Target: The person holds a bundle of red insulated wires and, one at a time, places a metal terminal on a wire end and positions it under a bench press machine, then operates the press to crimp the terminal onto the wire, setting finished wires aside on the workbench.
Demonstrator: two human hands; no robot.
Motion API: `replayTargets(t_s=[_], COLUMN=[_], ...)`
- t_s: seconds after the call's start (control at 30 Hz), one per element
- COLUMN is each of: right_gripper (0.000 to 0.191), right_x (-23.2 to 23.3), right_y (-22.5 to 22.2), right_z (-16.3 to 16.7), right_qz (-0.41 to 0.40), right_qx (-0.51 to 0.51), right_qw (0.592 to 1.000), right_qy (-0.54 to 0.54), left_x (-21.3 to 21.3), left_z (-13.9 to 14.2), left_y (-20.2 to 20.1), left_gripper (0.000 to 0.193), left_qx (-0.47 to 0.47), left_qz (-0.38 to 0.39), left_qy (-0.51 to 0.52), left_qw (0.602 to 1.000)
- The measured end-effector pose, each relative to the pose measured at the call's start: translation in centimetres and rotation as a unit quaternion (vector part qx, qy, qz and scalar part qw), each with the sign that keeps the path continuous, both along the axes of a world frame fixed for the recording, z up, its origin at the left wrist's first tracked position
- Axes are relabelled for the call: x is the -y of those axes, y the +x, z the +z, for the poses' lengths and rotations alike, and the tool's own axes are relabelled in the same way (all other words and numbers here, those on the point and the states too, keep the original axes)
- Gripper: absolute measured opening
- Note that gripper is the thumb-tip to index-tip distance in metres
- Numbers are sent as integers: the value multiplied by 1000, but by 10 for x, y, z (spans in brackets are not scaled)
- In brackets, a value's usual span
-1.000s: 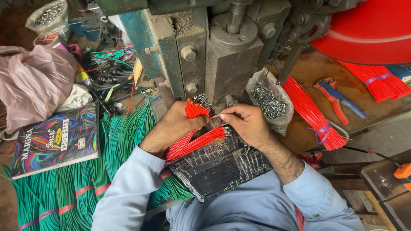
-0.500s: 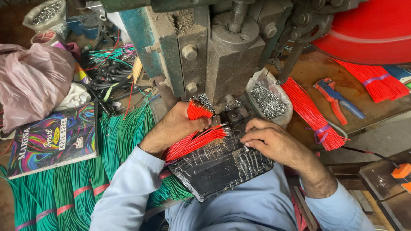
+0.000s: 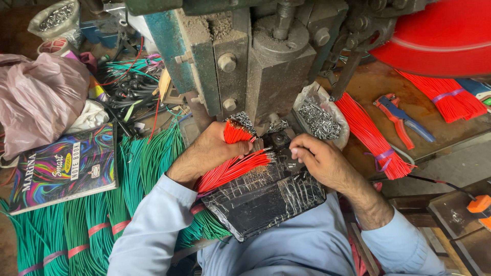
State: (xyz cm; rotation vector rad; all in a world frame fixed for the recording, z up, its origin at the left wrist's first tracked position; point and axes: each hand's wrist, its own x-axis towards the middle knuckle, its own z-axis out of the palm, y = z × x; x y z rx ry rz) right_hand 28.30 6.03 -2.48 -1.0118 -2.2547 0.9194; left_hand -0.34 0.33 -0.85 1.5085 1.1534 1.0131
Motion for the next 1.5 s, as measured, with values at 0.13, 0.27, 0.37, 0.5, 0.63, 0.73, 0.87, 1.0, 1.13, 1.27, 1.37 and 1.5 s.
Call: replayTargets(t_s=[0.13, 0.27, 0.37, 0.5, 0.63, 0.73, 0.87, 1.0, 1.13, 1.27, 1.37, 1.5], right_gripper=[13, 16, 13, 12, 11, 11, 12, 14, 13, 10, 15, 14], right_x=[-9, -15, -11, -17, -20, -22, -23, -24, -25, -18, -8, 0], right_y=[-14, -38, -50, -54, -56, -55, -55, -54, -55, -57, -49, -20], right_z=[-11, -19, -25, -25, -27, -28, -30, -31, -30, -26, -18, 3], right_qz=[-6, 49, 41, 50, 16, 7, -1, 15, 20, 6, 53, 78], right_qx=[-116, -271, -204, -223, -158, -147, -129, -164, -162, -159, -221, -146], right_qw=[993, 956, 976, 971, 987, 988, 991, 985, 985, 986, 966, 984], right_qy=[-29, -100, -57, -66, -31, -40, -40, -46, -49, -55, -124, -65], left_x=[1, 2, 1, 0, 0, 0, 2, 2, 1, 1, 3, 5], left_z=[-1, -2, -2, -3, -4, -3, -1, -2, -3, -2, 0, 1], left_y=[-1, -1, -1, -1, -1, 1, 1, 1, 0, 0, 0, 1], left_gripper=[9, 9, 9, 9, 9, 10, 9, 9, 8, 9, 9, 9], left_qx=[20, 2, 0, -3, -20, -17, -3, 14, -20, -6, 2, -9], left_qz=[-2, 15, 26, 24, 46, 52, 41, 38, 48, 42, 4, -17], left_qy=[22, 35, 37, 53, 41, 38, 41, 34, 19, 29, 25, 51], left_qw=[1000, 999, 999, 998, 998, 998, 998, 999, 998, 999, 1000, 999])
